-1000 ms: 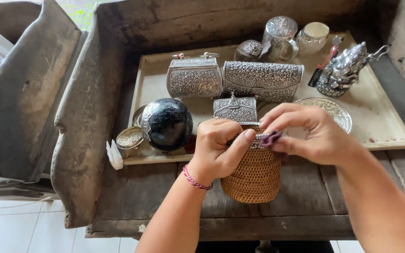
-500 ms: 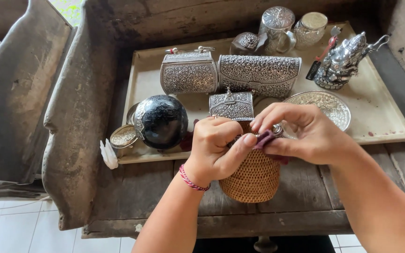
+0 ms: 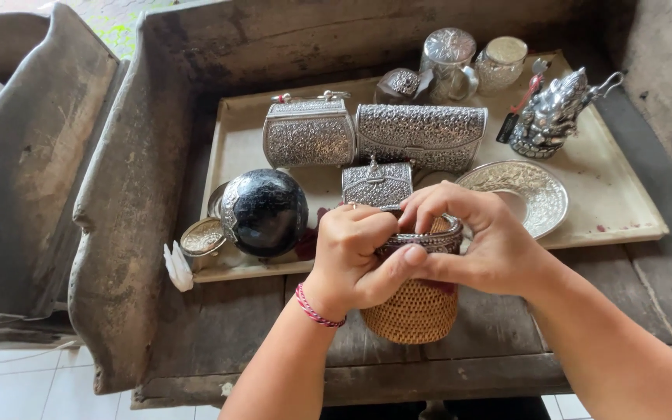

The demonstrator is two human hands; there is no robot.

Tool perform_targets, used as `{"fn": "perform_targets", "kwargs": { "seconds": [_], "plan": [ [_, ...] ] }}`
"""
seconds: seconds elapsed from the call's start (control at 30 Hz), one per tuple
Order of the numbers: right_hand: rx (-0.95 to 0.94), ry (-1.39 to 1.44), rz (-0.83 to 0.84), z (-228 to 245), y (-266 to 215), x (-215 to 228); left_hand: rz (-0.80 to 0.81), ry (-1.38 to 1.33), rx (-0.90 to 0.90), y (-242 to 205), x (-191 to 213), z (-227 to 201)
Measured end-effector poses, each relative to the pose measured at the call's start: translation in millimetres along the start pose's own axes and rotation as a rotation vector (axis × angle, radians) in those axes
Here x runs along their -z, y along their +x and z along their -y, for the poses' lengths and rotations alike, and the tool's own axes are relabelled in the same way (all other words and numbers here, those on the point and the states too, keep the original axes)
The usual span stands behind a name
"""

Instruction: Polishing the silver rim of a handcrafted woven basket using a small cloth.

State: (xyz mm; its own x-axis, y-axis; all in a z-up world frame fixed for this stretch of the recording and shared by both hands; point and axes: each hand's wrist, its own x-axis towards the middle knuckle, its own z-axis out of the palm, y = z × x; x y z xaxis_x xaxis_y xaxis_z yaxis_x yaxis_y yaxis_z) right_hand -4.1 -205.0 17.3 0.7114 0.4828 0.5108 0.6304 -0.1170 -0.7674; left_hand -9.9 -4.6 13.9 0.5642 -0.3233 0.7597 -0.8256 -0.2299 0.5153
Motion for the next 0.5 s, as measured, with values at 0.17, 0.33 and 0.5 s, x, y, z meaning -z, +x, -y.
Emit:
{"fn": "perform_targets", "kwargs": {
  "seconds": [0.17,0.33,0.5],
  "plan": [
    [-0.022,-0.027,0.06,-16.3,-4.4,32.4,-0.016,-0.036,0.033,-0.8,3.2,2.2],
    [0.002,0.013,0.083,-25.4,-5.2,35.5,-0.034,-0.014,0.027,-2.1,1.0,0.8],
    [0.003,0.137,-0.109,-16.5,-5.2,-2.7,-0.102,-0.004,-0.049,-9.5,-7.5,11.1]
  ]
}}
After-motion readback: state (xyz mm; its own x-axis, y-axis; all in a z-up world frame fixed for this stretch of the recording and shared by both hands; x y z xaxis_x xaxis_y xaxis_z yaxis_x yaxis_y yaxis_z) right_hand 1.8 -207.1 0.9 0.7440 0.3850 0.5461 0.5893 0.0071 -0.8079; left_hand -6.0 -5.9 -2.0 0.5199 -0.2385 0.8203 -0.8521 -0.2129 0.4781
